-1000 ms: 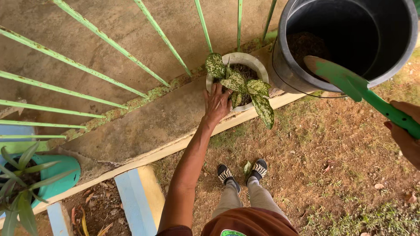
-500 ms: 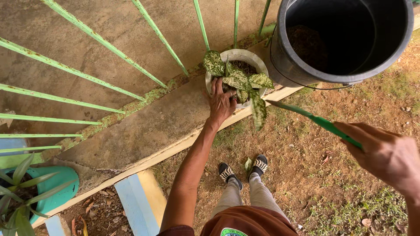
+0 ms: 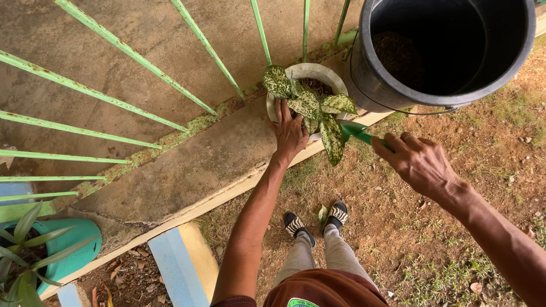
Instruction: The person uses a green trowel to scoop soil from a large black bucket and adds it to several potted plants and a square planter box. The person moves between different plants, including a large leafy plant, a small potted plant, and a plant in a built-in planter, ensuring each receives fresh soil.
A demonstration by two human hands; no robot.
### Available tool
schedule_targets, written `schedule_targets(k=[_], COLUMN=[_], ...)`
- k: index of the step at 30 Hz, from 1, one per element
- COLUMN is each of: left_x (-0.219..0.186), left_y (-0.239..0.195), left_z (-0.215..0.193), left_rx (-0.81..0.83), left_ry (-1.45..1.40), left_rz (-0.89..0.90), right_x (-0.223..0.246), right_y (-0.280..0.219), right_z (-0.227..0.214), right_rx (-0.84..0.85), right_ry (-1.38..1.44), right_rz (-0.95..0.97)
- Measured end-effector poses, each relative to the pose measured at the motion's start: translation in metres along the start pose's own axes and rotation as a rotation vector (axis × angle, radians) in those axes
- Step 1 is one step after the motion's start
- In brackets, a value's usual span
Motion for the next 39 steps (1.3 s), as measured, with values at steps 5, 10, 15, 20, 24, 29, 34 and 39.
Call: schedule_targets(k=[5, 10, 15, 20, 24, 29, 34, 39], left_x=[0.017, 0.008, -0.011, -0.022, -0.016, -0.024, -0.031, -0.006], left_y=[0.005, 0.004, -0.004, -0.016, -0.018, 0.0, 0.015, 0.015], left_z=[0.022, 0.013, -0.006, -0.038, -0.06, -0.078, -0.085, -0.064], left_rx=[0.02, -0.035, 0.073, -0.213, -0.332, -0.293, -0.37, -0.31], left_ry=[0.003, -0.001, 0.012, -0.04, -0.064, -0.01, 0.125, -0.004], left_rz=[0.002, 0.009, -0.142, -0.024, -0.083, -0.139, 0.056, -0.032], right_x=[-0.009, -0.005, -0.01, -0.025, -0.032, -0.03, -0.04, -0.052], right_y=[-0.005, 0.009, 0.025, 0.015, 0.023, 0.05, 0.045, 0.04], right_z=[0.013, 0.044, 0.068, 0.065, 0.07, 0.087, 0.084, 0.11], right_rx=[0.094, 0.187, 0.15, 0.067, -0.082, -0.116, -0.109, 0.23], right_ry=[-0.039, -0.074, -0.049, 0.031, 0.163, 0.311, 0.539, 0.692], right_rz=[0.025, 0.031, 0.067, 0.142, 0.186, 0.278, 0.389, 0.503])
Point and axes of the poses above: each hand's wrist, its own y-axis towards the middle knuckle, its own z-axis out of the palm, x = y × z, the point moved 7 cm from there along y, towards the middle knuckle, and after that the axes turned 13 degrees about -y, right-handed, at the moved point
